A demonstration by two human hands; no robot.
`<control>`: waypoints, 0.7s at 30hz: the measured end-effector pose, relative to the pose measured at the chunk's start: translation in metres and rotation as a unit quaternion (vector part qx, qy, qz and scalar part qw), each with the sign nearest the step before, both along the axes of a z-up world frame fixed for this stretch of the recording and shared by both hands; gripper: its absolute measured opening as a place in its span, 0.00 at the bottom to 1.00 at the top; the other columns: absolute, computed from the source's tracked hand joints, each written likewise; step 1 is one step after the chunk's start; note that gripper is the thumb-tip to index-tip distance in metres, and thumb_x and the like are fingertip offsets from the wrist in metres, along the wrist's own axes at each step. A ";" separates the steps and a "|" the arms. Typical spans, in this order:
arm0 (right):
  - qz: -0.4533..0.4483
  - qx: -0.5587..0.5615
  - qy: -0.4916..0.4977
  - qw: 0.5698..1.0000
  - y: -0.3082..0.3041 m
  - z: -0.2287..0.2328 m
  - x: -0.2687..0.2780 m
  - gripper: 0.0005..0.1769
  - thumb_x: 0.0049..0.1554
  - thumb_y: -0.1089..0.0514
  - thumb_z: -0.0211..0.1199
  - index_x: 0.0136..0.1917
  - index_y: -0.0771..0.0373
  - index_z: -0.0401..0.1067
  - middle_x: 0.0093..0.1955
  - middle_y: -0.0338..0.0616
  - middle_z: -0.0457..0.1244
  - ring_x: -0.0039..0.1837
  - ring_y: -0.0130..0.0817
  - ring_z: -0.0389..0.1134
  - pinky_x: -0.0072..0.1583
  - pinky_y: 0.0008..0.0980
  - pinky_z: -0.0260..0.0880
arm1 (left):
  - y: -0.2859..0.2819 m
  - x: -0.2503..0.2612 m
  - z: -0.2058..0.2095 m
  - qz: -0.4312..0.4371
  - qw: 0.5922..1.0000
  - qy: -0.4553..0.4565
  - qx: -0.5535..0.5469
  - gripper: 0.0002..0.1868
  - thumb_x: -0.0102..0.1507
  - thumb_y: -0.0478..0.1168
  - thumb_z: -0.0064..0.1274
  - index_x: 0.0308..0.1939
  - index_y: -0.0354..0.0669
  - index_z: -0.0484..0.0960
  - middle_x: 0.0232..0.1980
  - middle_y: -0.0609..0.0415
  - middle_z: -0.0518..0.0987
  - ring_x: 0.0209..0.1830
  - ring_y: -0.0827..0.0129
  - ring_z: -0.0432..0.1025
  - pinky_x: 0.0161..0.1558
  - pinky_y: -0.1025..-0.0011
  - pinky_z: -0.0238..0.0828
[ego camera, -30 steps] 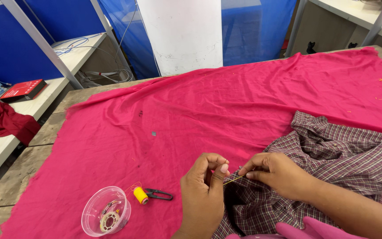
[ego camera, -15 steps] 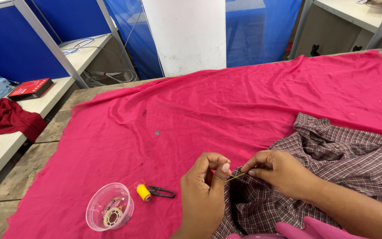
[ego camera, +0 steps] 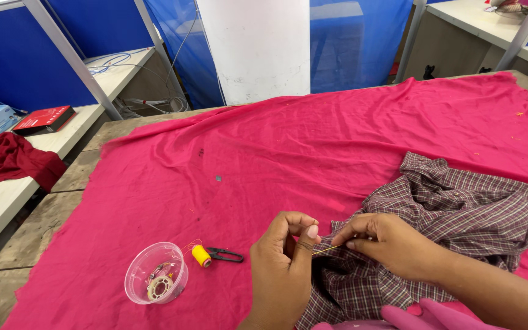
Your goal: The person hand-sews a button onto a plaid shirt using a needle and yellow thread. They repeatedly pass the needle through the button and fabric, pull the thread taut, and adjust the fabric as needed. The clip ends before the final knot is tied.
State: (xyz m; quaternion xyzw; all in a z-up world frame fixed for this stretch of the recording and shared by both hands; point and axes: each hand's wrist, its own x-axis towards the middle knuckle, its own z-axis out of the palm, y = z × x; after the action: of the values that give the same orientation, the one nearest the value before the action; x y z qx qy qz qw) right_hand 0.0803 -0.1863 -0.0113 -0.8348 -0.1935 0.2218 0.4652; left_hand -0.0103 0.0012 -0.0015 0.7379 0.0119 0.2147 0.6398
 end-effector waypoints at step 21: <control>-0.108 0.099 0.014 0.989 -0.001 -0.006 -0.003 0.11 0.55 0.68 0.62 0.49 0.68 0.82 0.48 0.46 0.76 0.51 0.29 0.76 0.57 0.28 0.76 | 0.001 -0.018 0.001 -0.034 0.998 0.047 -0.013 0.04 0.63 0.36 0.58 0.40 0.40 0.85 0.32 0.60 0.84 0.25 0.83 0.72 0.27 0.81 0.69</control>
State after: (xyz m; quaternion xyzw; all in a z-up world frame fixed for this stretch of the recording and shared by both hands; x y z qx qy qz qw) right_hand 0.0775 -0.1869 -0.0171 -0.7973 -0.1168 0.1616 0.5698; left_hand -0.0279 0.0021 -0.0004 0.7387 0.0196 0.1579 0.6550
